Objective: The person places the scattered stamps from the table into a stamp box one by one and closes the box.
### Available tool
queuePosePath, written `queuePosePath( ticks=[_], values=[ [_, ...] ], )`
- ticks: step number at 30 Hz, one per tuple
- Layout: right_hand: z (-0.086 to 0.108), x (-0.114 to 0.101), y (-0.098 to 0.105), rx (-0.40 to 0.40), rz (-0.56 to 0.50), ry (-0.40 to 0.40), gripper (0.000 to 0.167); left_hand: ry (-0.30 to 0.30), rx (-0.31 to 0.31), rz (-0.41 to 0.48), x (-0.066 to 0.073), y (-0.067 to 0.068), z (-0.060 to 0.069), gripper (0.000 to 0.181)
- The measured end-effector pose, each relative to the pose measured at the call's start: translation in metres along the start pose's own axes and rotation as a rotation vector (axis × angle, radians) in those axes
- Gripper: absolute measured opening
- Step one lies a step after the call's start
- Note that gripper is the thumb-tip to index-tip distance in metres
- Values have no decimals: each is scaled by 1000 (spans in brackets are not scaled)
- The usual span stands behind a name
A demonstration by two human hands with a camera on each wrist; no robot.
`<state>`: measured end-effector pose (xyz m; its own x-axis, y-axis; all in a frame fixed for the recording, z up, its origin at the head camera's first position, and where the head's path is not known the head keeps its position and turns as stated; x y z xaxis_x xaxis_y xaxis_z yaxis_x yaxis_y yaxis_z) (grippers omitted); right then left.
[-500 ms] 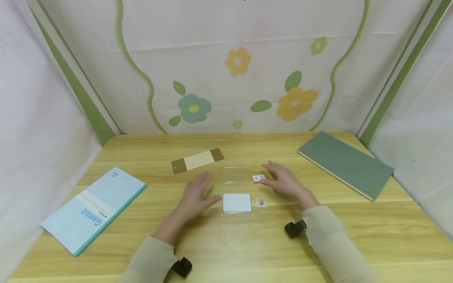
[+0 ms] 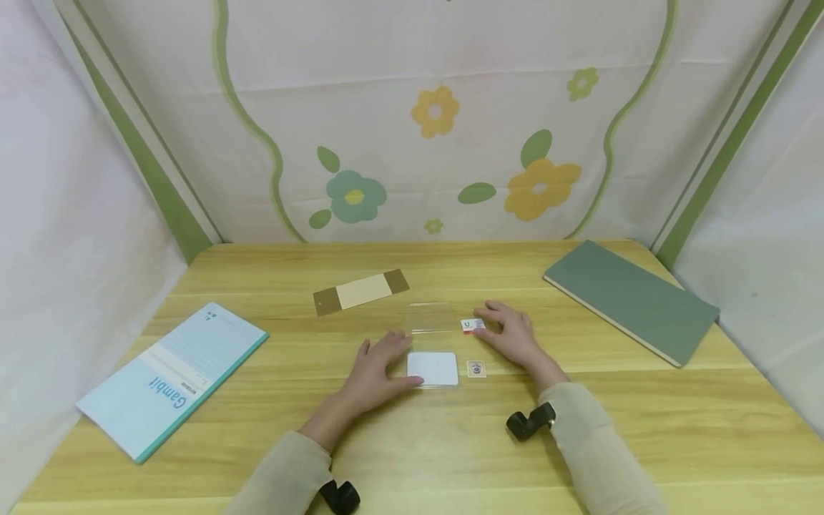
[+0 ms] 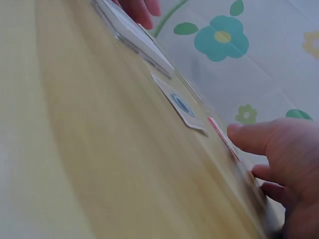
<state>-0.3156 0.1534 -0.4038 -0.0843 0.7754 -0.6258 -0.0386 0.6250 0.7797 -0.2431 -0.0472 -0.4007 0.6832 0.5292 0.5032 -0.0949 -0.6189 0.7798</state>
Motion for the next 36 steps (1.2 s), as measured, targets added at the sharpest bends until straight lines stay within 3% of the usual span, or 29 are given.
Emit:
queuePosePath(
  ticks=[5,15,36],
  values=[
    [3,-2,-2,50,44,-10,35,-6,-22,-28,1,-4,3,70],
    [6,-5,0,70,13,0,28,-23,-60,-85,3,-8,6,68],
    [12,-9,4,125,0,49,18,-26,-60,-99,6,-7,4,62]
  ],
)
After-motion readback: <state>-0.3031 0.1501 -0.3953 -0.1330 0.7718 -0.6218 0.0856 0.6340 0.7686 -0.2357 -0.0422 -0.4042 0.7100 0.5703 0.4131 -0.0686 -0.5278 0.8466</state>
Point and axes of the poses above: each hand's wrist, its own z-axis away from the middle knuckle, its own y-axis out of the back of the hand, x = y × z, the point moved 10 cm from there along -z, towards the middle knuckle, and after that the axes turned 15 degrees about -y, right-handed, at the moved point
